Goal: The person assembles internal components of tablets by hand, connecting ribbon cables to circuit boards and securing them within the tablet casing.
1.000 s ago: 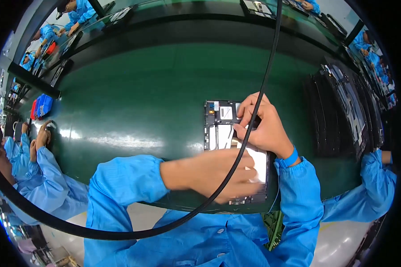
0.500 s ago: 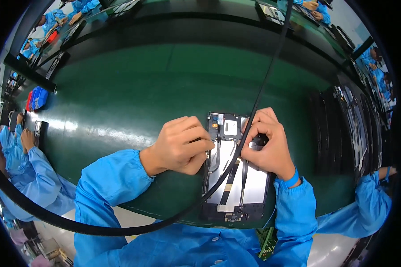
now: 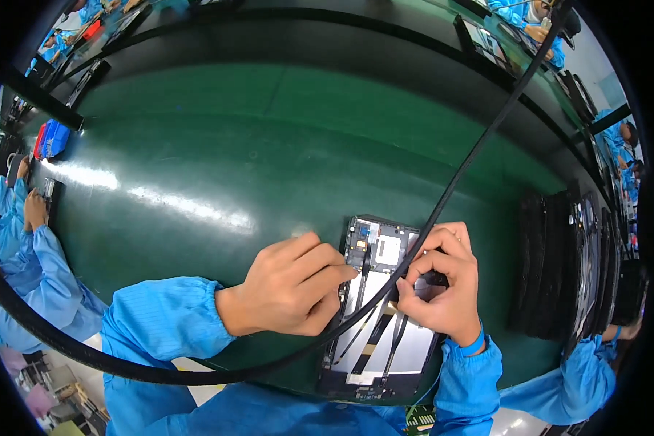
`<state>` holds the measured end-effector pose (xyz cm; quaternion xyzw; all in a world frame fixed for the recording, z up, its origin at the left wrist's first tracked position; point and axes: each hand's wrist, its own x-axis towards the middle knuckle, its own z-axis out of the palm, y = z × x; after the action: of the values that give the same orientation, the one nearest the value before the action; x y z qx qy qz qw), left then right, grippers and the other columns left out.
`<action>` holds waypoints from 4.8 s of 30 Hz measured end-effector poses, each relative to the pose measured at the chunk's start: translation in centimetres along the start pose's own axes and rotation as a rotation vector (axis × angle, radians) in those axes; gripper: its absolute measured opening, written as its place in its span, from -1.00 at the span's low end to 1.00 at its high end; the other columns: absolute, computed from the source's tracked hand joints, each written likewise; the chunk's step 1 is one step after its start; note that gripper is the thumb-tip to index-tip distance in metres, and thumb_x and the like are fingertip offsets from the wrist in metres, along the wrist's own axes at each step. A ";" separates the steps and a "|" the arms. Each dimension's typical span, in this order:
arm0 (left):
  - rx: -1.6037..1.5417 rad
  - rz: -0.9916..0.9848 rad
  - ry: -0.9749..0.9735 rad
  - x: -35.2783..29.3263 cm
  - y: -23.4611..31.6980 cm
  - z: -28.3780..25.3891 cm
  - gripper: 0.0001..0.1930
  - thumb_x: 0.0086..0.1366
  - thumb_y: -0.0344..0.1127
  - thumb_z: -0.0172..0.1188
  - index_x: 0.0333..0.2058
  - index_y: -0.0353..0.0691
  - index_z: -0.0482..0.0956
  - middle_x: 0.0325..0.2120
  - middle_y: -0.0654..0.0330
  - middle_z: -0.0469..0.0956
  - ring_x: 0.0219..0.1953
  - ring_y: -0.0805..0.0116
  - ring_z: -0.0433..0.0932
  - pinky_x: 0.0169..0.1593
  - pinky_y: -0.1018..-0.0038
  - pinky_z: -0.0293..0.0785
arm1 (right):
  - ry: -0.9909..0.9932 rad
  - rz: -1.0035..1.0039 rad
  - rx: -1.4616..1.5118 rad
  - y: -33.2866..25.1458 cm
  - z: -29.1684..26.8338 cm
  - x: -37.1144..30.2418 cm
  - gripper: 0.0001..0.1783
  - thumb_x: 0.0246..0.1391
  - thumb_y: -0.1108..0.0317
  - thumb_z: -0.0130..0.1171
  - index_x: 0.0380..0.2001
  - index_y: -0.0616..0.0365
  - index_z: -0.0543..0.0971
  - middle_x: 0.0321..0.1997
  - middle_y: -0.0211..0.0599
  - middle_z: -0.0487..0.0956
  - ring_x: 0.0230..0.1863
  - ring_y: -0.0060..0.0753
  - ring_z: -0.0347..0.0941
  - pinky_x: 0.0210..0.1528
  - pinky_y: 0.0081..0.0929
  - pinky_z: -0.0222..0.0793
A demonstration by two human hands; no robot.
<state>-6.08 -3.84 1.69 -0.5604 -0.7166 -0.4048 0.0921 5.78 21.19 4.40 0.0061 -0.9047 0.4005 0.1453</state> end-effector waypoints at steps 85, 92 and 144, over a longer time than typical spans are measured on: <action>0.044 0.343 -0.365 2.9 8.2 5.5 -0.70 0.11 -0.29 0.40 -0.17 -0.26 0.70 0.12 0.00 0.69 -0.25 0.16 0.50 -0.21 0.27 0.44 | 0.058 0.164 0.322 4.1 -3.1 -3.6 -0.85 -0.06 0.51 0.45 -0.51 0.23 0.61 -0.39 -0.38 0.50 -0.42 -0.53 0.37 -0.38 -0.50 0.28; 0.230 0.146 -0.372 3.0 8.6 5.2 -0.51 0.08 -0.27 0.43 0.01 -0.34 0.71 0.24 -0.29 0.62 -0.31 0.14 0.48 -0.24 0.27 0.40 | 0.040 0.190 0.351 4.0 -3.2 -3.5 -0.85 -0.06 0.53 0.44 -0.51 0.23 0.60 -0.39 -0.37 0.51 -0.41 -0.53 0.39 -0.37 -0.50 0.30; 0.114 0.036 -0.349 4.0 8.5 5.3 -0.51 0.12 -0.30 0.37 0.07 -0.23 0.70 0.18 -0.16 0.60 -0.16 0.05 0.52 -0.10 0.20 0.46 | -0.040 0.170 0.442 4.5 -3.8 -3.6 -0.82 -0.01 0.57 0.43 -0.50 0.22 0.57 -0.33 -0.44 0.44 -0.34 -0.62 0.34 -0.30 -0.52 0.26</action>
<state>1.65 3.11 4.63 -0.6288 -0.7332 -0.2586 0.0053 9.63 26.61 2.60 -0.0308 -0.7950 0.5994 0.0883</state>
